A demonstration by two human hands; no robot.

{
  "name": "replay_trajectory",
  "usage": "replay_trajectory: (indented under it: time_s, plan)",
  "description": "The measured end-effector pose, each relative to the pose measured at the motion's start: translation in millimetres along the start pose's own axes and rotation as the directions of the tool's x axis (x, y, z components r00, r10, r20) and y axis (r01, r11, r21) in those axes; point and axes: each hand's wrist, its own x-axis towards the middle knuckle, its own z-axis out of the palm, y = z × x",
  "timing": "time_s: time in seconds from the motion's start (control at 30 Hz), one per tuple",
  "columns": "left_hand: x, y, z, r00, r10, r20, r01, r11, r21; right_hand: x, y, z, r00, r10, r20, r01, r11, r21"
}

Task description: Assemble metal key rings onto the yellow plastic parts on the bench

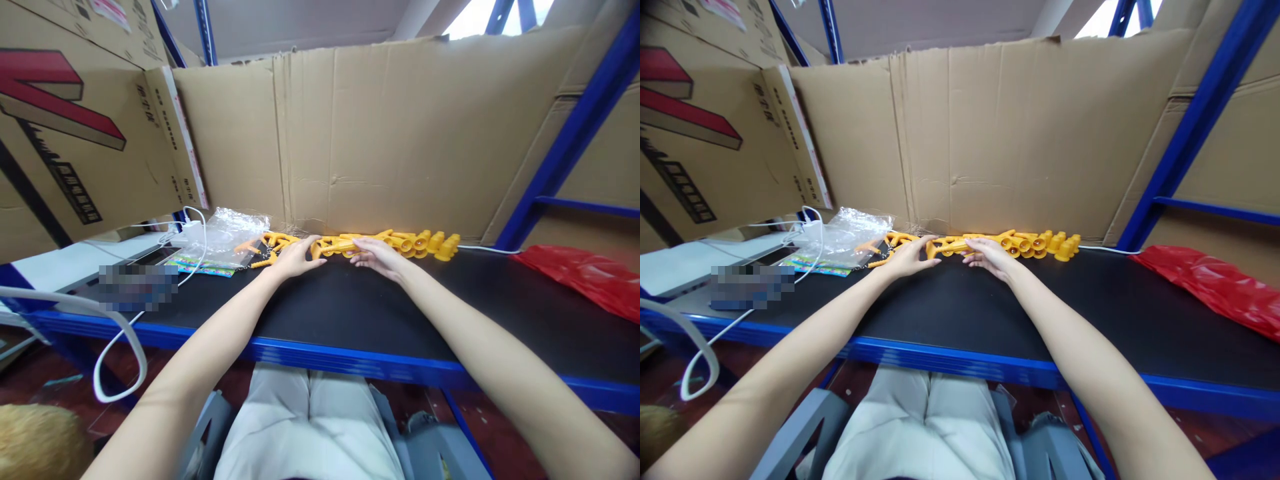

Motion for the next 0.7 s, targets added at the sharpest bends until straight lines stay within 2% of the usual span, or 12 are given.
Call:
replay_trajectory:
  time_s: [0.13, 0.2, 0.27, 0.33, 0.4, 0.43, 0.5, 0.57, 0.63, 0.7]
  plan:
    - [0.6, -5.0, -4.2, 0.999, -0.039, -0.038, 0.038, 0.999, -0.03, 4.4, -13.2, -16.3, 0.984, -0.108, -0.141, 0.121, 0.989, 0.086]
    - [1.5, -9.3, -5.5, 0.997, -0.057, -0.049, 0.057, 0.998, -0.011, 11.1, -16.4, -30.4, 0.939, -0.21, -0.274, 0.231, 0.972, 0.048]
    - [2.5, -14.7, -5.8, 0.996, -0.07, -0.047, 0.07, 0.997, 0.015, 20.6, -14.7, -46.6, 0.842, -0.349, -0.412, 0.331, 0.936, -0.117]
    - [3.6, -20.4, -5.2, 0.996, -0.077, -0.037, 0.079, 0.996, 0.036, 30.2, -8.2, -62.0, 0.712, -0.5, -0.492, 0.355, 0.862, -0.363]
    - [4.5, -25.5, -3.7, 0.997, -0.077, -0.025, 0.078, 0.996, 0.05, 37.0, 1.3, -73.8, 0.612, -0.643, -0.461, 0.301, 0.728, -0.616]
    - [5.0, -27.6, -2.9, 0.997, -0.076, -0.017, 0.076, 0.996, 0.053, 38.8, 6.6, -77.7, 0.592, -0.689, -0.418, 0.245, 0.648, -0.721]
    - [5.8, -30.7, -1.2, 0.997, -0.074, 0.005, 0.074, 0.996, 0.05, 39.9, 17.1, -81.2, 0.611, -0.723, -0.324, 0.114, 0.485, -0.867]
    - [6.5, -32.4, 0.1, 0.997, -0.077, 0.031, 0.075, 0.996, 0.044, 39.3, 26.3, -79.9, 0.67, -0.704, -0.236, 0.012, 0.329, -0.944]
    - [7.1, -33.3, 0.8, 0.995, -0.082, 0.053, 0.08, 0.996, 0.044, 38.8, 33.5, -75.6, 0.719, -0.676, -0.163, -0.039, 0.195, -0.98]
    - [7.3, -33.9, 1.0, 0.994, -0.084, 0.07, 0.081, 0.996, 0.047, 38.7, 38.4, -70.6, 0.751, -0.649, -0.12, -0.073, 0.098, -0.992]
